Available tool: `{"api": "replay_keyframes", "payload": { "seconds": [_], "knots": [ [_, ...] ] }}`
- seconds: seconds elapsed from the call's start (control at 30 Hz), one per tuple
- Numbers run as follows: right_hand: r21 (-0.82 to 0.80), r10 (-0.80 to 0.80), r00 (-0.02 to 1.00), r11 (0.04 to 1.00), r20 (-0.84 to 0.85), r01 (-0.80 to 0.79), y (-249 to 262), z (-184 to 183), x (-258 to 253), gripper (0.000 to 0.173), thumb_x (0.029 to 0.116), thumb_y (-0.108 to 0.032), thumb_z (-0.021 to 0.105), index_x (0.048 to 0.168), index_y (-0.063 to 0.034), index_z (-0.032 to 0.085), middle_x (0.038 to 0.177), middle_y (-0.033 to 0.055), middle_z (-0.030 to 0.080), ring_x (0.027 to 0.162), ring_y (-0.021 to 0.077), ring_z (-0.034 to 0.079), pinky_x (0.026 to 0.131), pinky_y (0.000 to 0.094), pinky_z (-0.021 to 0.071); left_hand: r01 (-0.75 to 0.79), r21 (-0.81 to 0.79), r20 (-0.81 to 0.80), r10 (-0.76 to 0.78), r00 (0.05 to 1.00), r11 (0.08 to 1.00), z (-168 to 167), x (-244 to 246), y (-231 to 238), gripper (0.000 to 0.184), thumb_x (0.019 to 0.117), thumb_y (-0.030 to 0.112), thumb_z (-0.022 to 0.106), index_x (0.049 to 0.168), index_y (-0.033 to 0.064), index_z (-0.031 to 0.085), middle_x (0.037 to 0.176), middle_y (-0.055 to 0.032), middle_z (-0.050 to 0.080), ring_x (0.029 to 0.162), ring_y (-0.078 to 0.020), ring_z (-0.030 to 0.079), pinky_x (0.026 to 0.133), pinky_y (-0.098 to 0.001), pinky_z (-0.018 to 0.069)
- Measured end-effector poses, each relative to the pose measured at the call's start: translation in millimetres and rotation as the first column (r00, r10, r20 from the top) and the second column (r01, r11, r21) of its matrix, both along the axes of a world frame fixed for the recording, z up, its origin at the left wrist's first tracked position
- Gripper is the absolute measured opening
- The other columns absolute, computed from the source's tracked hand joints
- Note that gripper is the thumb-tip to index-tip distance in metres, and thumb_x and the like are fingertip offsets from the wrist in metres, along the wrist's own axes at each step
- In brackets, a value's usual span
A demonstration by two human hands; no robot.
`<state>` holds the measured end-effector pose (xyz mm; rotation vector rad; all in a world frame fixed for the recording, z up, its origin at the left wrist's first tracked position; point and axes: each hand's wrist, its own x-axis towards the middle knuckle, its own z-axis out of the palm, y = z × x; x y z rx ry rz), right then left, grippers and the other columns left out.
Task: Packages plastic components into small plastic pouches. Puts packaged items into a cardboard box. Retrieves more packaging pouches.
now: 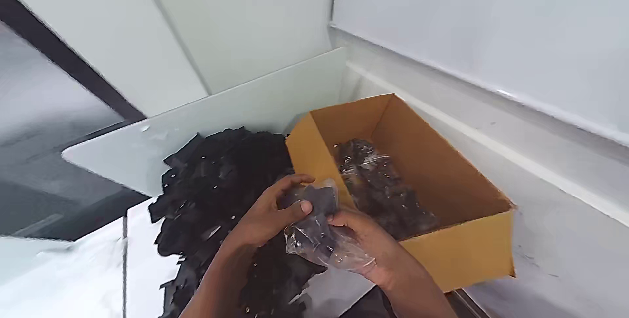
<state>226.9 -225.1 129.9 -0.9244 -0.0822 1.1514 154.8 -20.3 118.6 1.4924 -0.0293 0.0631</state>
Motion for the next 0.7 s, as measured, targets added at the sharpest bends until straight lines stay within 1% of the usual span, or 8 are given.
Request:
{"api": "replay_keyframes", "payload": {
  "seconds": [0.07,0.13,0.27,0.33,0.4,0.47,0.6,0.7],
  "knots": [
    [-0.034,0.013,0.998,0.999,-0.059,-0.015,17.3,-12.5,-18.6,0.025,0.1011,-0.018,0.051,0.118,-0.0043,0.062,0.104,0.0134,0.071,0.094,0.0234,0.072,0.083,0.0425,0.0628,-0.144,0.025,-0.004,0.144,0.99,0.989,-14.5,-38.5,13.6,0.052,0.0922,0.031,0.075,0.132,0.0016,0.061,0.118,-0.0058,0.07,0.104,-0.0137,0.068,0.09,-0.0315,0.0592],
    [-0.058,0.05,0.994,0.997,-0.095,-0.055,32.7,-26.7,-31.5,0.038,0.1084,-0.03,0.045,0.131,-0.003,0.059,0.117,0.0156,0.07,0.104,0.0271,0.071,0.089,0.0449,0.061,-0.325,0.001,-0.04,0.324,0.945,0.946,-28.3,-71.2,21.3,0.046,0.0909,0.017,0.074,0.131,-0.0005,0.061,0.118,-0.0083,0.07,0.104,-0.016,0.069,0.091,-0.0327,0.0596],
    [0.026,0.138,0.988,0.99,-0.071,-0.137,61.5,-49.1,-51.7,0.064,0.1098,-0.05,0.024,0.141,-0.0001,0.05,0.124,0.0215,0.067,0.106,0.0333,0.071,0.092,0.0483,0.0595,-0.647,-0.158,-0.078,0.644,0.761,0.746,-56.0,-120.0,28.9,0.053,0.0914,0.01,0.07,0.14,-0.0016,0.053,0.125,-0.0161,0.066,0.109,-0.0241,0.068,0.093,-0.0387,0.0593],
    [0.019,0.132,0.991,0.991,0.035,-0.133,74.0,-56.0,-64.5,0.049,0.1109,-0.037,0.033,0.133,0.0028,0.051,0.115,0.0204,0.07,0.1,0.0308,0.073,0.091,0.0459,0.0613,-0.743,-0.22,-0.104,0.742,0.663,0.633,-68.0,-136.9,27.3,0.051,0.0953,0.008,0.065,0.144,-0.0002,0.05,0.127,-0.0173,0.064,0.109,-0.0263,0.067,0.092,-0.0412,0.0595],
    [-0.012,0.14,0.971,0.99,0.193,-0.141,84.7,-59.6,-73.9,0.033,0.1038,-0.012,0.052,0.131,0.0067,0.055,0.111,0.0186,0.07,0.096,0.0276,0.073,0.089,0.0425,0.062,-0.808,-0.249,-0.128,0.809,0.574,0.534,-76.9,-148.2,24.3,0.048,0.0992,0.007,0.06,0.145,0.0007,0.048,0.128,-0.0178,0.064,0.109,-0.027,0.067,0.091,-0.042,0.0602],
    [-0.066,0.142,0.914,0.99,0.38,-0.127,95.4,-61.9,-80.6,0.028,0.0978,0.0,0.06,0.125,0.0075,0.062,0.102,0.0154,0.072,0.087,0.023,0.074,0.082,0.0376,0.0643,-0.859,-0.233,-0.132,0.86,0.493,0.457,-83.1,-156.9,22.7,0.044,0.1015,0.009,0.058,0.144,0.0005,0.048,0.126,-0.0174,0.064,0.106,-0.026,0.068,0.086,-0.04,0.0612],
    [-0.096,0.175,0.813,0.985,0.555,-0.146,110.5,-57.4,-83.5,0.013,0.0934,-0.001,0.068,0.105,0.0041,0.072,0.086,0.0103,0.073,0.066,0.0136,0.067,0.058,0.0259,0.0579,-0.943,0.007,0.01,0.943,0.332,0.332,-87.9,-174.0,28.4,0.044,0.0988,0.013,0.064,0.139,-0.0014,0.051,0.115,-0.0134,0.067,0.099,-0.0193,0.07,0.083,-0.0326,0.0614],
    [-0.071,0.136,0.755,0.991,0.642,-0.118,119.6,-45.1,-87.4,0.011,0.0861,-0.006,0.077,0.097,-0.0028,0.077,0.082,0.0049,0.074,0.067,0.0082,0.067,0.059,0.0216,0.0551,-0.918,0.376,0.234,0.945,0.228,0.129,-87.5,-187.3,32.5,0.046,0.096,0.028,0.066,0.131,0.0,0.06,0.109,-0.0077,0.064,0.098,-0.0133,0.064,0.083,-0.0289,0.056]
  ]
}}
